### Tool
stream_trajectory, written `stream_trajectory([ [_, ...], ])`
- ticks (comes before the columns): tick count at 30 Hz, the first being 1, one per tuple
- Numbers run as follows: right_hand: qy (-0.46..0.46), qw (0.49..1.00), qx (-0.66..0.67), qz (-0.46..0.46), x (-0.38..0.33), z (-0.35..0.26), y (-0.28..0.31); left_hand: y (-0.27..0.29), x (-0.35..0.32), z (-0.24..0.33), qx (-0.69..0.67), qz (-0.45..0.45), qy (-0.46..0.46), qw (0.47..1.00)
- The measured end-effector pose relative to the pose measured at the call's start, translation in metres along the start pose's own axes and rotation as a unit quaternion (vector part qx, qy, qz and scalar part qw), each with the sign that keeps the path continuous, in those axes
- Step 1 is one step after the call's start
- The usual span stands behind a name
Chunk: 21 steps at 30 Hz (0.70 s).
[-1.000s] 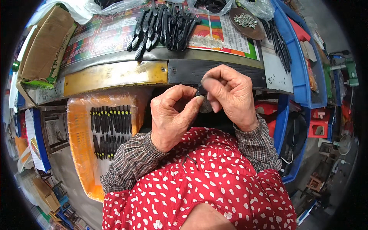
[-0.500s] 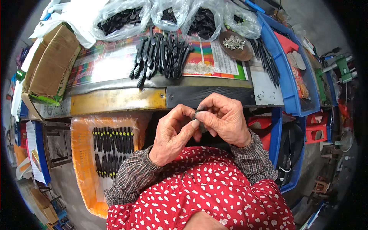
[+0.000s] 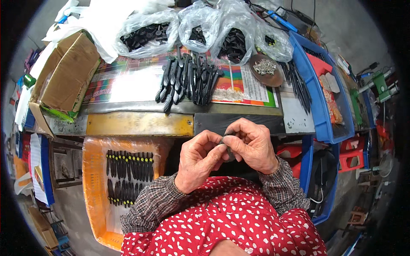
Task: The person assembles small black plastic mechanical components by hand, inserting metal pins into the plastic pieces and joining multiple pieces together at a manufacturing workstation.
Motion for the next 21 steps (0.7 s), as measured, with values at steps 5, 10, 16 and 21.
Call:
stream_trajectory([
  [5,0.003,1.0,0.007,0.004,0.013,-0.005,-0.004,0.009,0.0,0.008,0.013,0.022,-0.017,1.0],
  [10,-0.012,0.996,-0.059,-0.063,0.047,-0.021,0.006,0.026,-0.004,0.018,0.05,0.049,-0.054,0.996],
  [16,0.157,0.949,-0.245,-0.118,0.139,-0.022,0.001,0.053,-0.013,0.025,0.049,0.107,-0.08,0.99],
  [21,0.296,0.861,-0.395,-0.122,0.219,-0.003,-0.014,0.066,-0.018,0.035,0.053,0.141,-0.101,0.983],
])
Point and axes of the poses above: each hand's wrist, its own x-axis towards the middle knuckle, its own y-axis out of the back of the hand, z = x × y, the point moved 3 cm from there along x, towards the middle knuckle, and after that the axes turned 13 degrees about y, right-handed, at the moved point
